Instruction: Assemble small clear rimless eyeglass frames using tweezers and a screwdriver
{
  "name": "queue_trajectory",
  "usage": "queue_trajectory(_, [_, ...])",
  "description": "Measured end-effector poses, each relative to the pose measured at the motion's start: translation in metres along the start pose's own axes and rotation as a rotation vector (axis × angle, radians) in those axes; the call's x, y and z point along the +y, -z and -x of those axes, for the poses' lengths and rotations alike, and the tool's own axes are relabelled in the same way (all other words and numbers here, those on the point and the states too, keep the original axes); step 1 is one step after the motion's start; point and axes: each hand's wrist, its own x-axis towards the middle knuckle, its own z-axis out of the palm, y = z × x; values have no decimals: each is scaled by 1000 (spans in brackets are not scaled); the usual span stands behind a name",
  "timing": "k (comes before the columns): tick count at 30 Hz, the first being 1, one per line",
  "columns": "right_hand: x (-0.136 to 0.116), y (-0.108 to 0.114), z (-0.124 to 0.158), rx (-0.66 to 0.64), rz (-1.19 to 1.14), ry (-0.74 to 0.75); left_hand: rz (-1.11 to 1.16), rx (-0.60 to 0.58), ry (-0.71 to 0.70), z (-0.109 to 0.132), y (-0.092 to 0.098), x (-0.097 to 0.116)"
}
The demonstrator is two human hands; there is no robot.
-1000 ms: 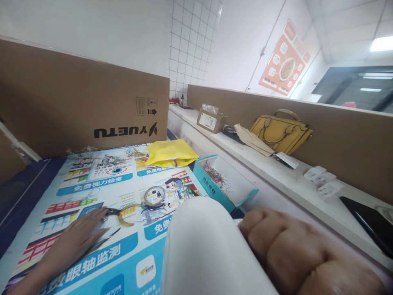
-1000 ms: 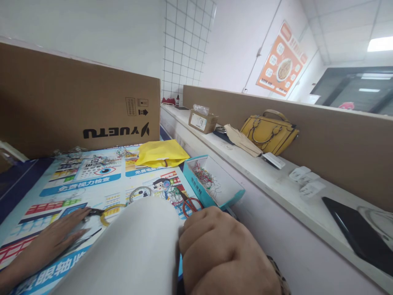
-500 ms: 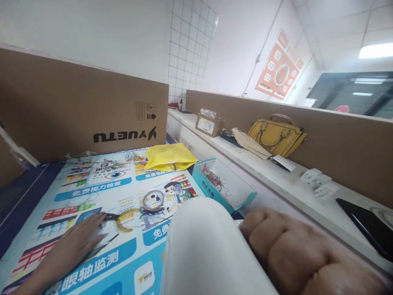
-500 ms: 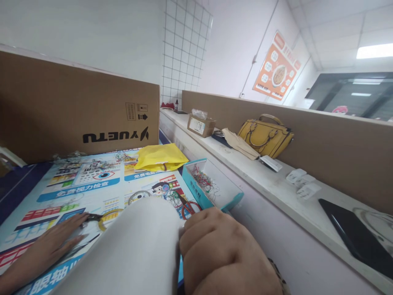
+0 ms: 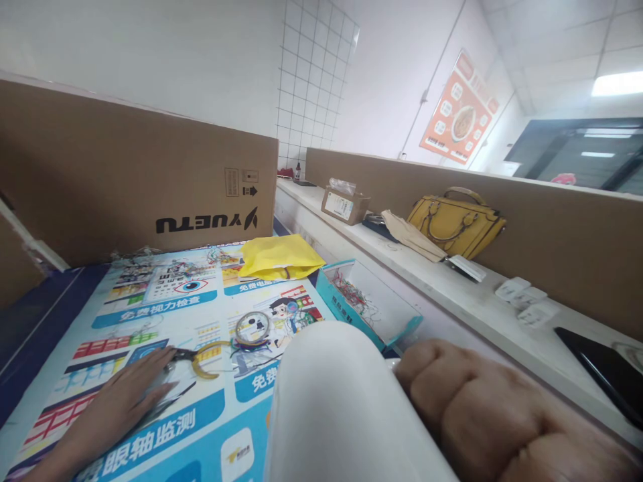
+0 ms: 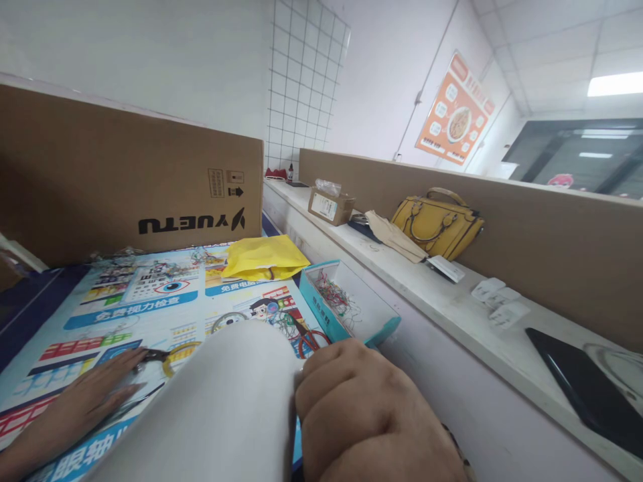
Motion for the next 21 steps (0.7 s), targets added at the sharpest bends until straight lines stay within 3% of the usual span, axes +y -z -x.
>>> queue_trajectory(11, [-8,-2,0,39,-45,14,-49,-31,-8,0,1,0])
queue_trajectory(21, [-9,2,-8,-29,-41,84,-30,-53,27,1,5,6])
